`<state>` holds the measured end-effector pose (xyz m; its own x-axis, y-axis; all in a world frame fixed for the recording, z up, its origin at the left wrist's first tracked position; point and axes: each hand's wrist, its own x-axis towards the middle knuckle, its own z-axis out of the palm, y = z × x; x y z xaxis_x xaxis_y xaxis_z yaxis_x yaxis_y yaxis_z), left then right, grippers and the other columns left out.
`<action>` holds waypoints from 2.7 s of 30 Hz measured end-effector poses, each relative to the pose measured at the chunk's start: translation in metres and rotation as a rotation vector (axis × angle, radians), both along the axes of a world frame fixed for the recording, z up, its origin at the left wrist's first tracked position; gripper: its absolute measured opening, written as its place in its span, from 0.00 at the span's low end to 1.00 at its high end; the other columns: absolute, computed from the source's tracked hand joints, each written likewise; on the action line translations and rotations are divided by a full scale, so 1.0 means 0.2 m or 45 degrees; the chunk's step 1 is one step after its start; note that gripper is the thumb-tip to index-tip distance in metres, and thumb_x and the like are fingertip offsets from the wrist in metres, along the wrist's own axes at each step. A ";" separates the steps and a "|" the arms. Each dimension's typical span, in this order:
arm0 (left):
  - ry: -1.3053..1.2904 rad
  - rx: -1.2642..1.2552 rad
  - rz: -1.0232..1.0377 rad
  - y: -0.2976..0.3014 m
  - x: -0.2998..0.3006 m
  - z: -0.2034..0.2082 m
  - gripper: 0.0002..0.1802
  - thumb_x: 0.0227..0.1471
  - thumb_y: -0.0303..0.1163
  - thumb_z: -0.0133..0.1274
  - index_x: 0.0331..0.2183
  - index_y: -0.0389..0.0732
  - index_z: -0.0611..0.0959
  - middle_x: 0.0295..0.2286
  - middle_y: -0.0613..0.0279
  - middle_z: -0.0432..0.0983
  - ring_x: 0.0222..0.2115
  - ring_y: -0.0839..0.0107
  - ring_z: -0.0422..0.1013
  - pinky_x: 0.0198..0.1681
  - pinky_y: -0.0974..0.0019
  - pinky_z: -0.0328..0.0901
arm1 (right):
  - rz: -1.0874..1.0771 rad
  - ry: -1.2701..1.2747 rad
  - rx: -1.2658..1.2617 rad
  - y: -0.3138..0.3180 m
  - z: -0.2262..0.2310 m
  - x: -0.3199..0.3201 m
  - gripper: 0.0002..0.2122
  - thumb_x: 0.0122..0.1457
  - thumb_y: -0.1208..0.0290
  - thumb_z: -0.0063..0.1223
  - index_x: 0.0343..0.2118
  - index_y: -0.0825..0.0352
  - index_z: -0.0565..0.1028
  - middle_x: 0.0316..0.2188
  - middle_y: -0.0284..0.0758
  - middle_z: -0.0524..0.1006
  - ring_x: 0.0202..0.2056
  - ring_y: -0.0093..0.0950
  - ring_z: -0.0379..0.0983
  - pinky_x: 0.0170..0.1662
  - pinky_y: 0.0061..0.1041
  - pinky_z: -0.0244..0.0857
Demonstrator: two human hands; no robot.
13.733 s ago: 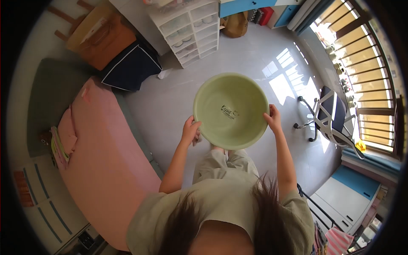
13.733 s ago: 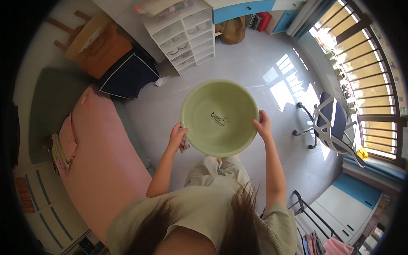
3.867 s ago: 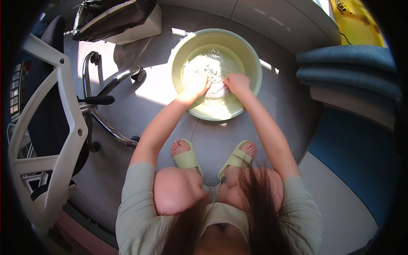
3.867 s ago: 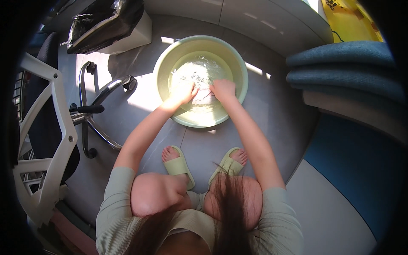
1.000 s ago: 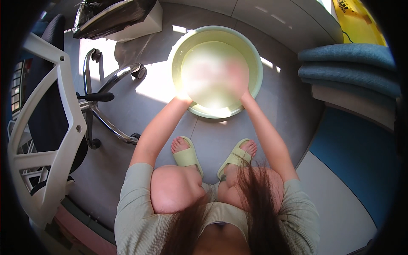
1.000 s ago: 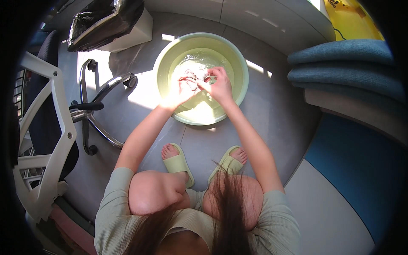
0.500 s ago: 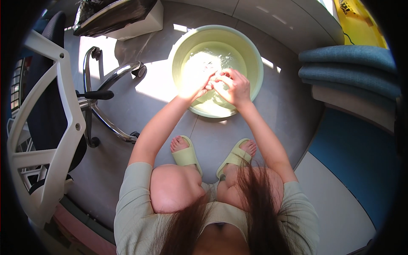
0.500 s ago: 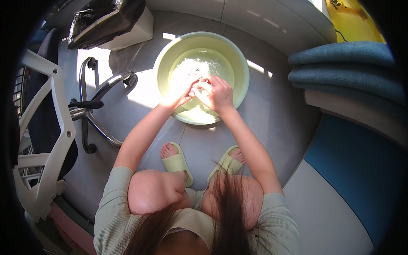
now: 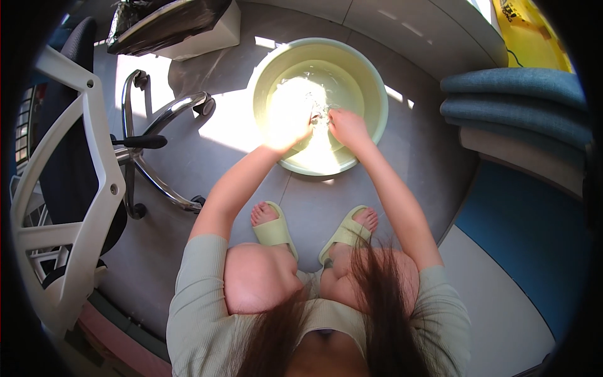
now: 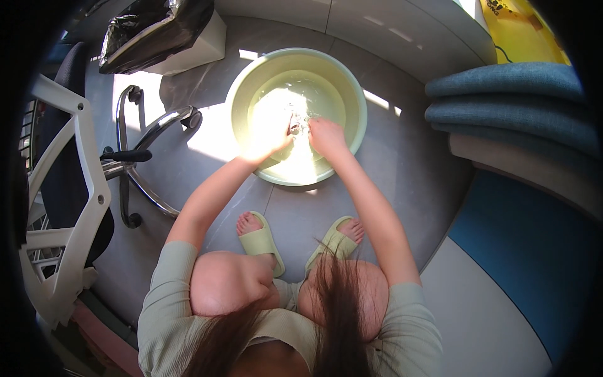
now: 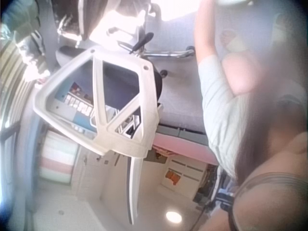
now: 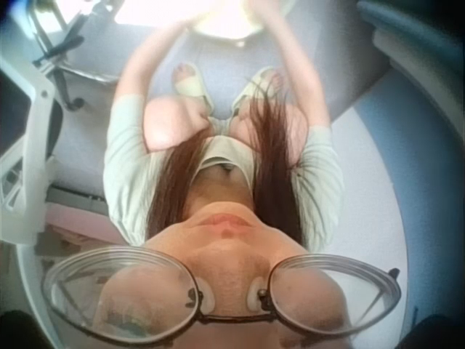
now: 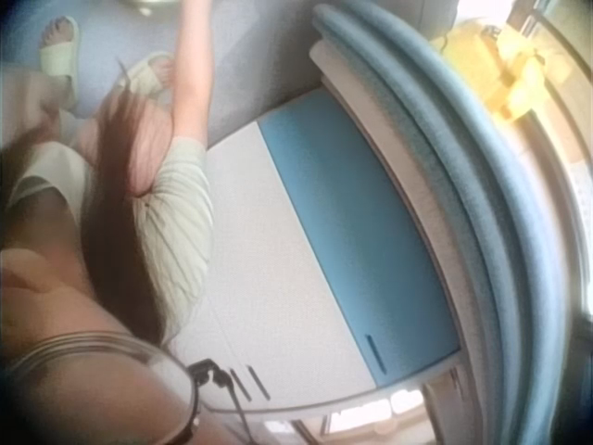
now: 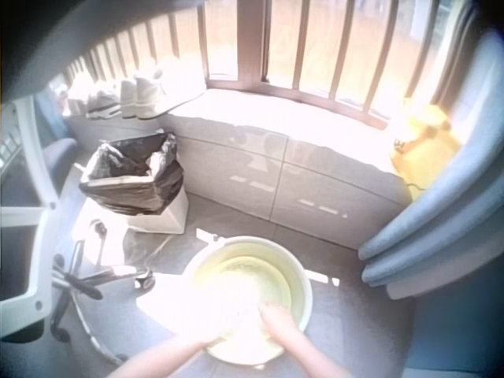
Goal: The person washes a cloth in a basin of water and then wipes the exterior surfaces and handles of a blue and white closet.
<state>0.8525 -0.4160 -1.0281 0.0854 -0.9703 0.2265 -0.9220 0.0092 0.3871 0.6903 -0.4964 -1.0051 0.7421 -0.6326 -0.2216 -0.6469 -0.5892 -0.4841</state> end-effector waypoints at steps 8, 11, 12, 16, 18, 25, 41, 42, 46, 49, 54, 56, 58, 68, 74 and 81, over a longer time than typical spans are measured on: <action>-0.077 0.066 -0.014 -0.06 -0.01 0.15 0.29 0.33 0.29 0.56 0.44 0.38 0.74 0.41 0.49 0.70 0.42 0.55 0.69 0.46 0.54 0.63 | -0.054 -0.090 0.031 -0.02 -0.04 0.05 0.12 0.47 0.71 0.52 0.37 0.61 0.72 0.35 0.39 0.74 0.34 0.40 0.72 0.35 0.38 0.66; 1.039 0.746 -0.049 -0.07 0.04 0.19 0.25 0.33 0.17 0.56 0.40 0.37 0.74 0.30 0.51 0.74 0.23 0.63 0.74 0.24 0.65 0.69 | 0.186 -0.585 -0.008 -0.02 0.08 0.09 0.12 0.54 0.68 0.45 0.41 0.61 0.74 0.36 0.39 0.75 0.34 0.40 0.72 0.36 0.35 0.67; 1.613 0.822 0.121 -0.08 0.02 0.19 0.25 0.32 0.13 0.56 0.38 0.37 0.74 0.25 0.53 0.73 0.17 0.67 0.71 0.17 0.70 0.66 | 0.184 -0.585 -0.009 -0.02 0.07 0.09 0.12 0.54 0.68 0.45 0.41 0.61 0.74 0.36 0.39 0.75 0.34 0.40 0.72 0.36 0.35 0.67; 2.279 0.830 0.352 -0.09 0.00 0.20 0.22 0.33 0.12 0.57 0.35 0.35 0.74 0.15 0.57 0.71 0.11 0.73 0.68 0.10 0.76 0.63 | 0.415 -0.656 -0.078 -0.06 0.02 0.05 0.18 0.53 0.71 0.46 0.48 0.59 0.70 0.34 0.39 0.74 0.33 0.39 0.71 0.34 0.35 0.67; 2.177 0.984 0.276 -0.10 0.01 0.28 0.23 0.32 0.13 0.58 0.37 0.35 0.73 0.15 0.58 0.71 0.12 0.73 0.70 0.11 0.75 0.65 | 0.473 -0.661 -0.277 -0.04 0.04 0.05 0.16 0.50 0.72 0.48 0.44 0.62 0.72 0.33 0.41 0.73 0.32 0.38 0.71 0.32 0.35 0.66; 1.371 1.007 0.037 -0.10 0.02 0.35 0.26 0.34 0.24 0.60 0.41 0.37 0.73 0.23 0.55 0.75 0.21 0.69 0.74 0.20 0.67 0.69 | 0.479 -0.350 -0.273 -0.06 0.14 0.03 0.13 0.46 0.68 0.52 0.36 0.62 0.75 0.25 0.40 0.74 0.27 0.38 0.72 0.27 0.34 0.65; 0.715 0.564 -0.087 -0.04 -0.05 0.36 0.33 0.45 0.57 0.51 0.47 0.44 0.74 0.45 0.58 0.71 0.48 0.62 0.65 0.54 0.59 0.55 | -0.186 0.038 2.319 -0.01 0.14 -0.03 0.18 0.55 0.70 0.47 0.12 0.56 0.54 0.10 0.19 0.50 0.13 0.13 0.42 0.17 0.17 0.43; 0.682 0.598 -0.095 -0.05 -0.05 0.39 0.32 0.47 0.56 0.50 0.48 0.43 0.73 0.46 0.58 0.70 0.50 0.62 0.63 0.55 0.59 0.54 | -0.221 0.040 2.502 0.00 0.15 -0.03 0.19 0.55 0.69 0.48 0.13 0.55 0.52 0.11 0.18 0.50 0.13 0.12 0.41 0.17 0.15 0.38; 0.188 0.351 -0.090 -0.01 -0.04 0.22 0.27 0.50 0.46 0.47 0.50 0.43 0.71 0.50 0.58 0.67 0.53 0.61 0.60 0.57 0.59 0.52 | -0.164 0.090 2.074 0.00 0.14 -0.02 0.14 0.53 0.67 0.50 0.14 0.60 0.62 0.09 0.24 0.57 0.12 0.18 0.52 0.17 0.20 0.48; -0.118 0.115 -0.120 0.02 -0.03 0.16 0.26 0.49 0.38 0.48 0.51 0.43 0.71 0.50 0.55 0.66 0.52 0.59 0.60 0.57 0.56 0.52 | 0.256 0.015 0.468 0.02 0.16 -0.04 0.13 0.49 0.66 0.53 0.39 0.62 0.75 0.23 0.42 0.73 0.27 0.41 0.71 0.31 0.38 0.64; 0.300 0.189 -0.204 0.00 0.04 0.15 0.22 0.48 0.38 0.47 0.47 0.42 0.74 0.46 0.57 0.69 0.48 0.61 0.63 0.53 0.59 0.55 | 0.305 -0.079 -0.224 0.01 0.10 -0.07 0.16 0.49 0.65 0.55 0.43 0.59 0.73 0.33 0.39 0.74 0.30 0.38 0.71 0.34 0.34 0.66; 0.288 0.241 -0.271 -0.02 0.06 0.20 0.19 0.51 0.35 0.46 0.45 0.41 0.74 0.41 0.55 0.73 0.43 0.63 0.69 0.47 0.60 0.64 | 0.327 -0.238 -0.374 0.00 0.09 -0.07 0.18 0.49 0.66 0.55 0.45 0.58 0.72 0.35 0.38 0.74 0.31 0.37 0.71 0.35 0.33 0.66; 1.580 1.311 0.086 -0.06 0.05 0.33 0.12 0.49 0.32 0.51 0.37 0.38 0.76 0.23 0.59 0.76 0.19 0.72 0.72 0.20 0.70 0.68 | 0.383 -0.638 -0.390 0.00 0.15 -0.03 0.19 0.48 0.70 0.53 0.47 0.57 0.71 0.34 0.37 0.73 0.32 0.35 0.71 0.35 0.32 0.65; 1.804 1.340 0.268 -0.06 -0.03 0.52 0.08 0.45 0.30 0.57 0.28 0.38 0.75 0.11 0.66 0.69 0.06 0.80 0.59 0.06 0.76 0.53 | 0.527 -0.713 -0.564 -0.06 0.09 0.03 0.09 0.46 0.70 0.52 0.32 0.57 0.78 0.24 0.29 0.74 0.24 0.28 0.70 0.27 0.29 0.66; 0.969 1.406 -0.058 -0.10 0.01 0.35 0.12 0.39 0.28 0.57 0.31 0.39 0.77 0.18 0.60 0.74 0.14 0.73 0.68 0.16 0.70 0.64 | 0.570 0.061 -0.353 -0.02 0.21 0.12 0.04 0.43 0.66 0.53 0.21 0.58 0.77 0.19 0.34 0.76 0.23 0.32 0.74 0.25 0.30 0.66; -0.013 -0.002 -0.291 -0.04 0.01 0.23 0.17 0.46 0.38 0.50 0.40 0.48 0.78 0.40 0.56 0.73 0.44 0.58 0.66 0.51 0.56 0.58 | 0.240 -0.090 0.112 0.02 0.12 0.09 0.08 0.42 0.67 0.49 0.23 0.60 0.78 0.22 0.41 0.77 0.25 0.38 0.74 0.29 0.32 0.69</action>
